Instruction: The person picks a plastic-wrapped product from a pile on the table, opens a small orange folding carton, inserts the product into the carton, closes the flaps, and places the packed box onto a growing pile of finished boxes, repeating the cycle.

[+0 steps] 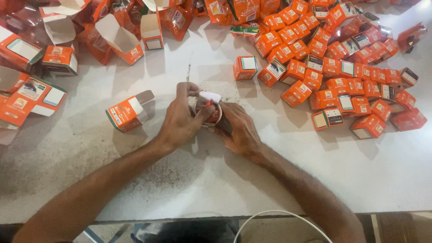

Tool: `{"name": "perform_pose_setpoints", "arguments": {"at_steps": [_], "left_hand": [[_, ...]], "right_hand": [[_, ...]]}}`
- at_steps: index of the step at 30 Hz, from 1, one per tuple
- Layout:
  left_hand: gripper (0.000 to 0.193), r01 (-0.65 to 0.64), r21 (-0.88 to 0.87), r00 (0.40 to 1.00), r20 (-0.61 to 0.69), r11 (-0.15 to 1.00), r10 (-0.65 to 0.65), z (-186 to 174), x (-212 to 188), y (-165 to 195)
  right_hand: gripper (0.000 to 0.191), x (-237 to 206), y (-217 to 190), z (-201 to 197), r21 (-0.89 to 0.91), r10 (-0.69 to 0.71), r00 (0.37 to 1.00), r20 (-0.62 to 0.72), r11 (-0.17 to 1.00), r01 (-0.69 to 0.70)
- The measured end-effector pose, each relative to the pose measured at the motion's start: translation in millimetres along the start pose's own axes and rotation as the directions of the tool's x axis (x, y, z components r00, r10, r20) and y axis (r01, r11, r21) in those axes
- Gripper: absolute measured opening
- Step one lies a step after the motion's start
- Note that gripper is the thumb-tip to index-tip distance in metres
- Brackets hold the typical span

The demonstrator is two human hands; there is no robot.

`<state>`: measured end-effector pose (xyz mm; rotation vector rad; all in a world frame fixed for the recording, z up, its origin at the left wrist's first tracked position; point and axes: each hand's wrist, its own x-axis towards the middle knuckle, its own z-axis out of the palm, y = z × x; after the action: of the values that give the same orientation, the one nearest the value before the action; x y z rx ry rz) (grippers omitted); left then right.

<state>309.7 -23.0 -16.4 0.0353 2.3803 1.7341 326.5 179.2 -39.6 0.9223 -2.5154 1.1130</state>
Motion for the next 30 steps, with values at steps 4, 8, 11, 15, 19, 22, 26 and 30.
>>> {"name": "perform_pose_setpoints", "arguments": {"at_steps": [4,8,11,15,19,22,26,30], "left_hand": [[0.032,-0.251,-0.014,0.964,0.088,0.968,0.251,-3,16,-15],[0.021,-0.205,0.079,0.979,0.036,0.976,0.203,6,25,-21],[0.022,-0.202,0.101,0.979,0.051,0.974,0.198,6,23,-17],[0.030,0.026,-0.274,0.935,0.347,0.961,0.074,-17,17,-13],[0.027,0.190,-0.564,0.903,0.422,0.803,0.082,-28,19,-21],[0.020,0.126,-0.432,0.940,0.341,0.893,0.033,-20,27,-26],[0.019,-0.034,-0.092,0.969,0.239,0.995,0.055,-8,29,-26],[0.025,-0.726,0.162,0.681,0.034,0.669,0.731,-3,10,-29]], "right_hand": [[0.063,-4,1,4,0.033,0.038,0.999,0.006,0.999,-0.038],[0.063,-4,-1,8,0.116,0.048,0.994,-0.103,0.993,-0.036],[0.061,-4,-6,4,0.030,0.028,0.997,-0.073,0.999,-0.026],[0.064,2,-10,-2,-0.186,-0.145,0.989,-0.016,0.973,0.139],[0.060,3,-14,0,-0.275,-0.149,0.988,0.027,0.950,0.151],[0.058,2,-13,2,-0.291,-0.154,0.988,0.018,0.944,0.153],[0.040,1,-8,4,-0.167,-0.105,0.994,-0.025,0.981,0.099],[0.048,-3,-1,8,-0.153,-0.047,0.998,-0.043,0.987,0.040]]}}
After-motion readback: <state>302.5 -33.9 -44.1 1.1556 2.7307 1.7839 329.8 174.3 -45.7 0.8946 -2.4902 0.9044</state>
